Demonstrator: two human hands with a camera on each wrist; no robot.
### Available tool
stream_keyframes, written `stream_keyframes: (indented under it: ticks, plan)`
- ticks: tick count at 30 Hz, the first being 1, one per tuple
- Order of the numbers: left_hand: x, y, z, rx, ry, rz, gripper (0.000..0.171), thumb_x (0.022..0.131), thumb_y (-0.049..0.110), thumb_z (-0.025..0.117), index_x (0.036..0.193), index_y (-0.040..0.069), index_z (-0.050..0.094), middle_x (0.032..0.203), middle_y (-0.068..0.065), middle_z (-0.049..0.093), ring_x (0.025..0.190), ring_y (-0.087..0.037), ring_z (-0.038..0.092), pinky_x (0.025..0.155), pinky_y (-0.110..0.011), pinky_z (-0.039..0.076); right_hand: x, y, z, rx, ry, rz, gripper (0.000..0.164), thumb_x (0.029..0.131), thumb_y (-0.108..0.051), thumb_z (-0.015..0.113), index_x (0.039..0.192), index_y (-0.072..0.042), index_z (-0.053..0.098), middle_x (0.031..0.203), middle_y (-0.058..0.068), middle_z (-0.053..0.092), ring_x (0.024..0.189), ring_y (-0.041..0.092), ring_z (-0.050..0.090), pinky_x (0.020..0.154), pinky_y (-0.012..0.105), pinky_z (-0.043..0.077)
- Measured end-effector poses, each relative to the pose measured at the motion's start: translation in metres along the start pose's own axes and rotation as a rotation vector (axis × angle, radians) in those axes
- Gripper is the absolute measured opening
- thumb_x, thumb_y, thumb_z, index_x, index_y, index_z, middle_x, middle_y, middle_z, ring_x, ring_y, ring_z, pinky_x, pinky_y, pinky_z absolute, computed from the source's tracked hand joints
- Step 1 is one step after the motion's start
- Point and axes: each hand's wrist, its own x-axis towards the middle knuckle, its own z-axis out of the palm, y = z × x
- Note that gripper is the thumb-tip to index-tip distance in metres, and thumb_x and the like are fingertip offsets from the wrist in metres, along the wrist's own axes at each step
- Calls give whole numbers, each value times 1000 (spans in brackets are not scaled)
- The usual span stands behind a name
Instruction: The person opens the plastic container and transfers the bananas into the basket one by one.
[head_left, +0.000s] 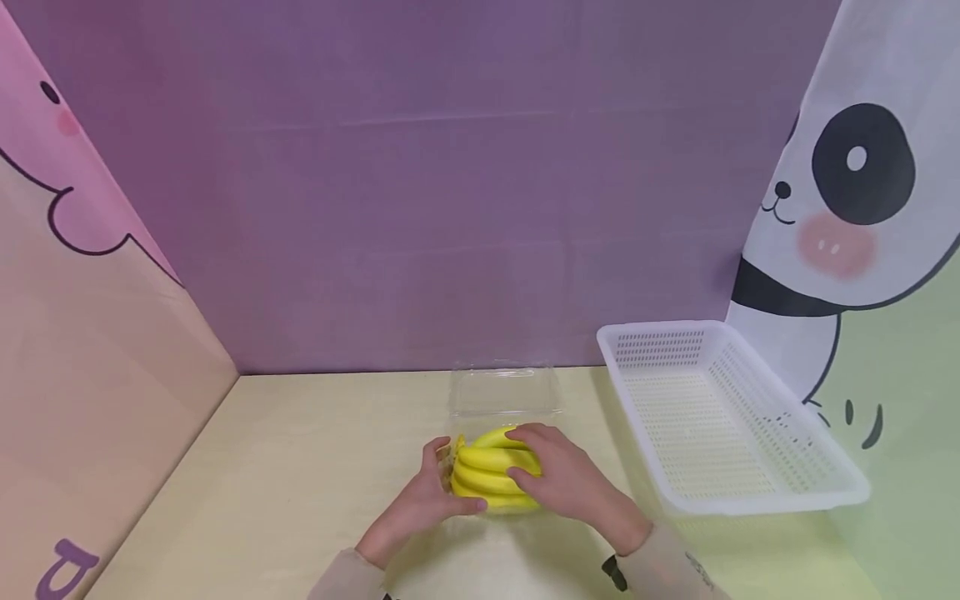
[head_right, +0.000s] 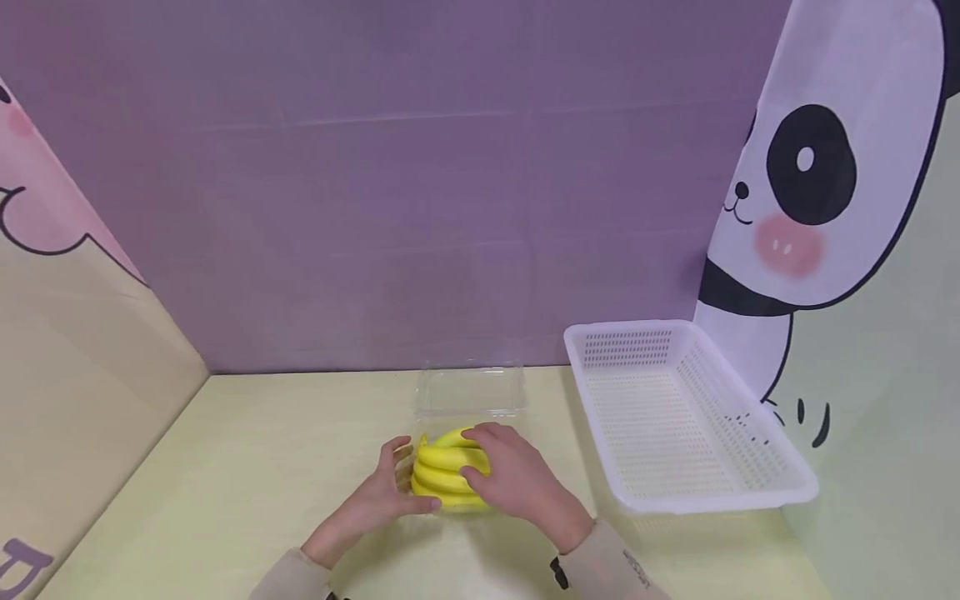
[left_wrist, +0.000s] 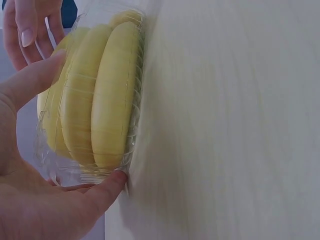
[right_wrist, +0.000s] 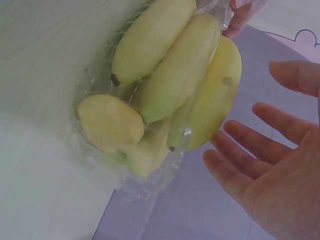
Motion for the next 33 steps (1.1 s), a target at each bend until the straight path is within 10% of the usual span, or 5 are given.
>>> stream_keyframes:
  ticks: [33]
  plan:
    - [2, -2, -3, -29, -41, 28, 117, 77, 17, 90, 156, -1, 5, 160, -33, 20, 143, -51, 33, 113, -62, 32, 17, 8, 25, -123, -209, -65, 59, 85, -24, 78, 139, -16, 54, 115, 4, 65, 98, 19, 60, 85, 40, 52]
